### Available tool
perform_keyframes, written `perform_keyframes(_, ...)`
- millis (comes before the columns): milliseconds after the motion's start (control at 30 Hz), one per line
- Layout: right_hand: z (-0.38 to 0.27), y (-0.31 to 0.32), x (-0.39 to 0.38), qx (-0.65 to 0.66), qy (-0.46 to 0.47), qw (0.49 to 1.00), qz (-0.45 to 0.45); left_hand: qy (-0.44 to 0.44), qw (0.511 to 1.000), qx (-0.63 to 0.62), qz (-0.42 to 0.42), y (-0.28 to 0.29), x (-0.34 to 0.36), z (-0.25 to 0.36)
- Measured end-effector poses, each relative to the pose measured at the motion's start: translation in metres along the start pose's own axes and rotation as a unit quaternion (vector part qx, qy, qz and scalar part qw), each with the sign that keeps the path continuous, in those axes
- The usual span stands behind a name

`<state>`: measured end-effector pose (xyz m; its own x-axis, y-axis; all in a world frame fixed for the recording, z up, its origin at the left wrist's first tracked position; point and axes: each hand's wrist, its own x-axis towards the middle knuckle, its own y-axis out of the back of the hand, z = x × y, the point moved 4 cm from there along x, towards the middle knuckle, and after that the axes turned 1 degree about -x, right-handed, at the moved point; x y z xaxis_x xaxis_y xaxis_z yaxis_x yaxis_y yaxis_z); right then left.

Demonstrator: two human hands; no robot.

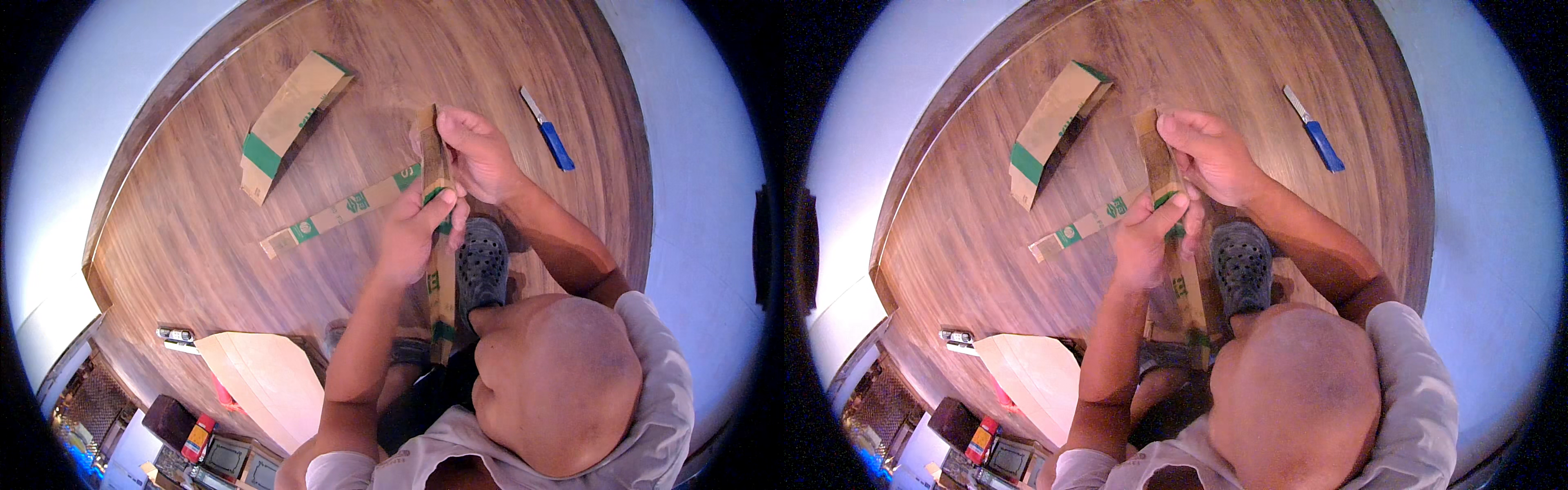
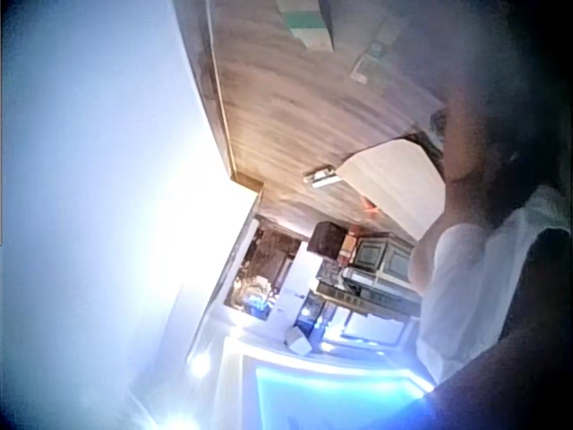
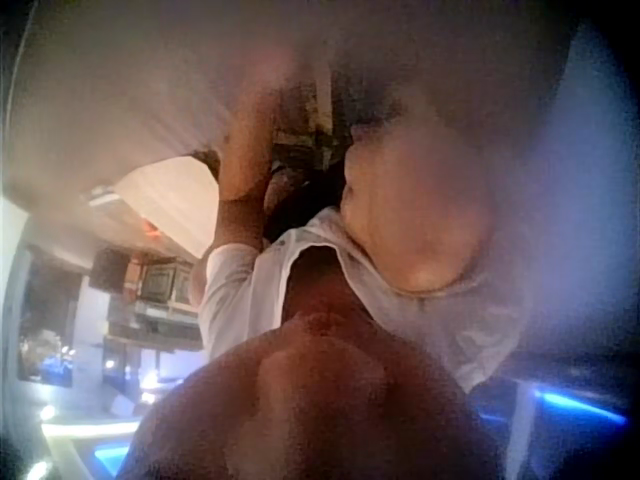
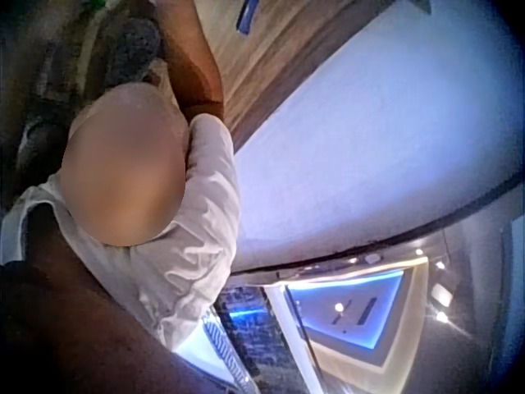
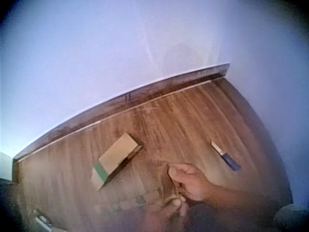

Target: The person cuts cardboard pieces with a utility knife and places them as spacers along the baseboard. They then apply sealant from a caulking gun into the gap between the flooring and the wall.

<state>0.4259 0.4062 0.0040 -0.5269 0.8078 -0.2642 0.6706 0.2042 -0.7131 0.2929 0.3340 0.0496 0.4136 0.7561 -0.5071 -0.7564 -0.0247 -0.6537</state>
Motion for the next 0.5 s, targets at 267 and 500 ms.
perform_keyframes(267, -0.019, -0.048, -0.004, -0.197, 0.12, 0.96, 0.161, -0.055, 0.966, 0.222, 0.123, -0.007, -0.004, -0.002)
perform_keyframes(500, -0.018, -0.037, 0.001, -0.253, 0.098, 0.949, 0.159, -0.188, 0.856, 0.457, 0.149, 0.002, 0.008, 0.006)
